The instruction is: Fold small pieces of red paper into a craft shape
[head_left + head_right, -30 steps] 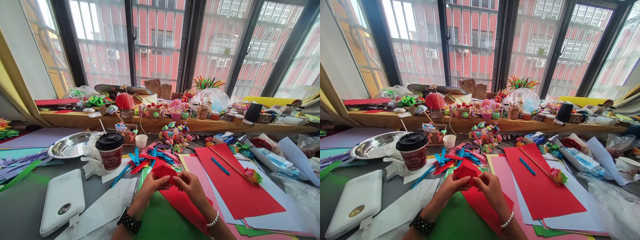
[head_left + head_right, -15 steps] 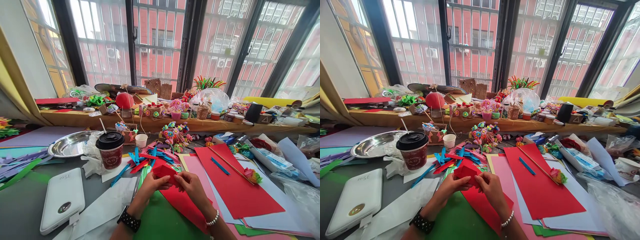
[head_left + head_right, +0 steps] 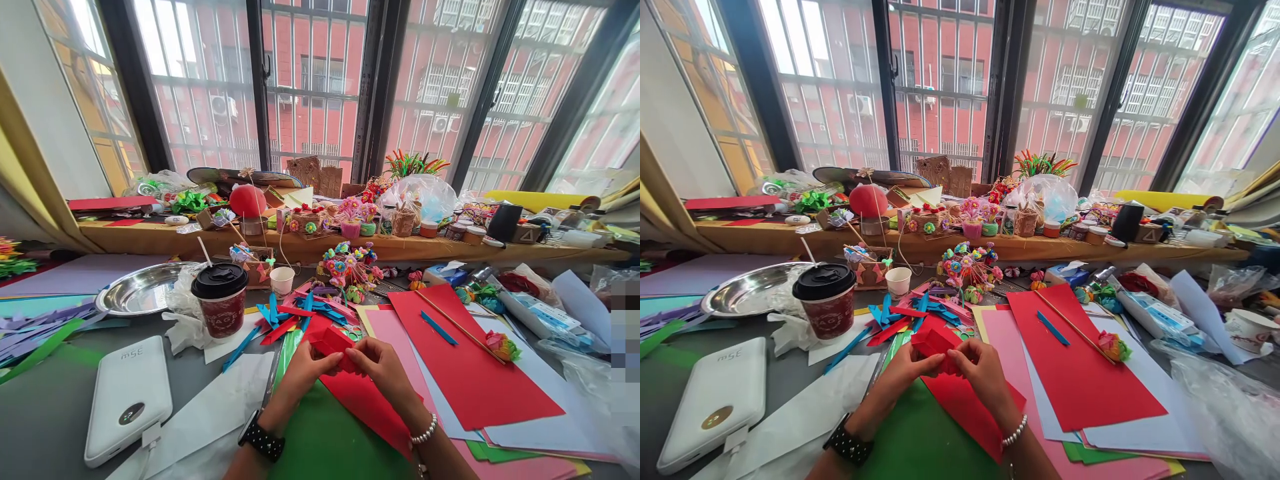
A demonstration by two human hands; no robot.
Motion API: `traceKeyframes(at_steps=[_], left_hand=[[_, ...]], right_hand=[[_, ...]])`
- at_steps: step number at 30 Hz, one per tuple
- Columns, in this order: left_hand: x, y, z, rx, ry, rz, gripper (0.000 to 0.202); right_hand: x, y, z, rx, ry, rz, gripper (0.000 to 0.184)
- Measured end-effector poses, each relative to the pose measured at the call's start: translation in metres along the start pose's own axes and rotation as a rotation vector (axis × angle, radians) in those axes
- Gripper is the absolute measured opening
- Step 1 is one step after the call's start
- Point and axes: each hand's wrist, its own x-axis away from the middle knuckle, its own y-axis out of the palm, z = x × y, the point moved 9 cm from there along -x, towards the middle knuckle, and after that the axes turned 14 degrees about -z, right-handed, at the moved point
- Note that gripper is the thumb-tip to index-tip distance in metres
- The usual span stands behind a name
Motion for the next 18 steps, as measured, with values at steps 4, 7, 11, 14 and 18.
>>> traceKeyframes(at_steps=[4, 7, 11, 14, 18], left_hand=[[-0.0007, 0.0018, -0.0044, 0.003, -0.025, 0.016, 0.034], [-0.0012, 0.0037, -0.0021, 0.033, 0.011, -0.005, 0.03], [-0.0007, 0.0066, 0.0014, 0.053, 0.021, -0.063, 0.028], [0.0, 0.0052, -0.0014, 0.061, -0.024, -0.059, 0.032], [-0.0011, 0.0048, -0.0032, 0.098, -0.017, -0.067, 0.035]], right_hand=[[0.0002, 0.0036, 0.0017, -0.038, -0.014, 0.025, 0.025], [-0.0003, 0.0059, 0.0017, -0.054, -0.014, 0.006, 0.024], [-0.0015, 0.0091, -0.0025, -0.051, -0.014, -0.071, 0.024], [-0.0009, 0.0067, -0.0063, -0.012, -0.018, -0.06, 0.024], [-0.0004, 0.006, -0.0073, 0.0, -0.034, -0.034, 0.025]])
